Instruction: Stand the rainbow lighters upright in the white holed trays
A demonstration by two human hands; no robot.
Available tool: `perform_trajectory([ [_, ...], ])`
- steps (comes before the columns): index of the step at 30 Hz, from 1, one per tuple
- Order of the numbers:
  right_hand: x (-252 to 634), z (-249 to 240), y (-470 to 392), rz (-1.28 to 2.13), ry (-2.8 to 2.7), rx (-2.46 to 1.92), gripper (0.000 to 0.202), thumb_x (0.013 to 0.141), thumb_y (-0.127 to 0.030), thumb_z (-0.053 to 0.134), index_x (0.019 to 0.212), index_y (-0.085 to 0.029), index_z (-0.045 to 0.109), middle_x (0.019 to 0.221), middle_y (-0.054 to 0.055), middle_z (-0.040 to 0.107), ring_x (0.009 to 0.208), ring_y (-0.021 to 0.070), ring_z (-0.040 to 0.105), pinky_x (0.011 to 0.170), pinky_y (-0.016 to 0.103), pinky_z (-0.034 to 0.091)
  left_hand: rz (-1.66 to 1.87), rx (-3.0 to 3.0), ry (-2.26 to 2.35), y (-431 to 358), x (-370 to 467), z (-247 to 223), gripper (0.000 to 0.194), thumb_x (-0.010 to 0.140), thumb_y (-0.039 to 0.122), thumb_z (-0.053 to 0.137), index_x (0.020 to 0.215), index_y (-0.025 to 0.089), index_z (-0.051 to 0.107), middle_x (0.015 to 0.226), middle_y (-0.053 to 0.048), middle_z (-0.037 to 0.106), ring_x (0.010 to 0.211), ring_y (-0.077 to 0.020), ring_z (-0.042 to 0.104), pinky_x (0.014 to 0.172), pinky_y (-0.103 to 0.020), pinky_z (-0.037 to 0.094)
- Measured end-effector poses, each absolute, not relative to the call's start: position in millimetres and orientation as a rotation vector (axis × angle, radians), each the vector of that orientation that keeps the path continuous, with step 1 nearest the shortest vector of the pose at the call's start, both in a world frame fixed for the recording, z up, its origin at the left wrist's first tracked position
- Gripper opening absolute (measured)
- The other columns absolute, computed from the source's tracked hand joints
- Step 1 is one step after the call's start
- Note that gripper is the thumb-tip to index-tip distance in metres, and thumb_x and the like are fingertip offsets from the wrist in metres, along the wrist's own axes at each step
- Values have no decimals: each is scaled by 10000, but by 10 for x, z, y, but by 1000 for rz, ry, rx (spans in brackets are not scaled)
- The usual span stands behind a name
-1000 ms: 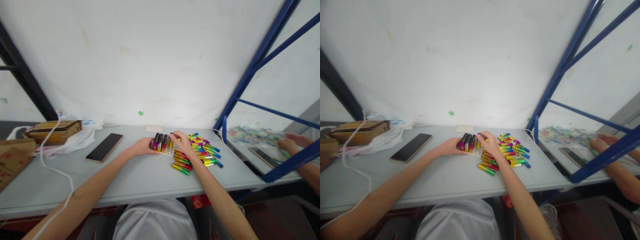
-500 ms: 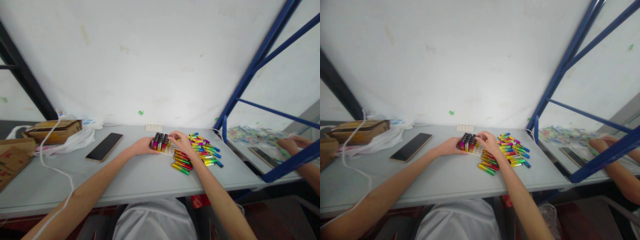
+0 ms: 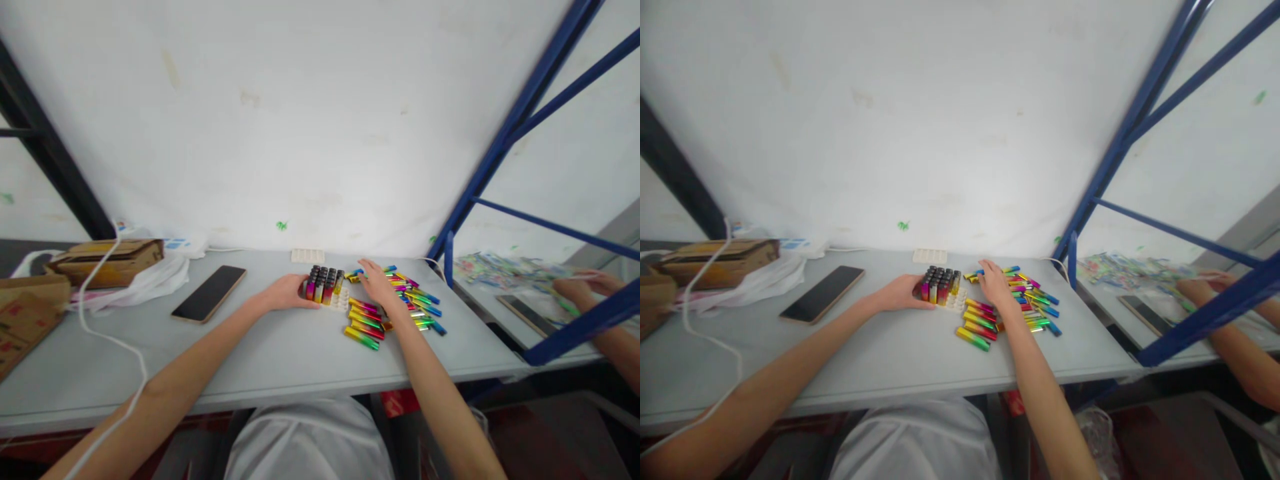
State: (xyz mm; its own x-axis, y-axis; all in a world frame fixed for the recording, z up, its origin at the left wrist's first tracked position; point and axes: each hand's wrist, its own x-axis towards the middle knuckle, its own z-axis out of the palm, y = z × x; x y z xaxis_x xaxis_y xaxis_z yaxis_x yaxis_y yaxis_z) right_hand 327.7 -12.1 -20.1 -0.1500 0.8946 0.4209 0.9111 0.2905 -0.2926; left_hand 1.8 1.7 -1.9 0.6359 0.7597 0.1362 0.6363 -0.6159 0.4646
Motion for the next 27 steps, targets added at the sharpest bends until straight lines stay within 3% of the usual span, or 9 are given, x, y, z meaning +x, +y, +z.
perform_trajectory([
  [4, 3234, -242, -149, 51, -2257, -1758, 492, 1104, -226, 510, 1582, -169, 611, 1653, 180, 586, 1520, 324, 560, 1278, 502, 422, 438, 2485, 1114, 5, 18, -9, 706, 747, 798, 804, 1109, 197, 721, 899, -57, 782, 785, -277, 702, 678, -324, 433],
  [8, 3195, -140, -176, 30, -2304, -1795, 429, 1092, -238, 573, 1498, -146, 680, 1437, 206, 709, 1330, 303, 682, 1188, 419, 484, 440, 2490, 1108, 3, 19, -8, 699, 753, 787, 800, 1105, 188, 719, 907, -60, 778, 788, -272, 691, 677, -323, 432],
  [12, 3230, -60, -207, 18, -2248, -1775, 288, 1046, -288, 694, 1294, -167, 777, 1240, 163, 764, 1140, 281, 729, 1055, 373, 532, 438, 2492, 1115, 15, 20, -16, 708, 747, 804, 791, 1092, 190, 714, 892, -57, 770, 780, -268, 686, 674, -323, 426],
  [18, 3283, -49, -212, 1, -2032, -1530, 177, 1017, -263, 704, 1122, -207, 835, 1066, 132, 821, 976, 285, 750, 952, 388, 551, 438, 2481, 1118, 19, 12, -14, 714, 730, 816, 801, 1088, 204, 718, 918, -63, 791, 790, -280, 704, 678, -325, 443],
  [24, 3176, 13, -237, 216, -1711, -1316, 396, 954, -535, 720, 1152, -209, 830, 751, 22, 728, 654, 218, 608, 707, 344, 504, 452, 2478, 1111, 13, 9, -11, 711, 743, 794, 816, 1120, 198, 732, 924, -64, 800, 793, -282, 713, 694, -328, 460],
  [27, 3066, 31, -258, 345, -1619, -1235, 494, 905, -665, 734, 1069, -205, 807, 720, 10, 674, 638, 199, 553, 647, 323, 458, 444, 2475, 1105, 15, 14, -13, 722, 748, 792, 812, 1138, 189, 731, 963, -78, 810, 822, -293, 724, 709, -331, 466],
])
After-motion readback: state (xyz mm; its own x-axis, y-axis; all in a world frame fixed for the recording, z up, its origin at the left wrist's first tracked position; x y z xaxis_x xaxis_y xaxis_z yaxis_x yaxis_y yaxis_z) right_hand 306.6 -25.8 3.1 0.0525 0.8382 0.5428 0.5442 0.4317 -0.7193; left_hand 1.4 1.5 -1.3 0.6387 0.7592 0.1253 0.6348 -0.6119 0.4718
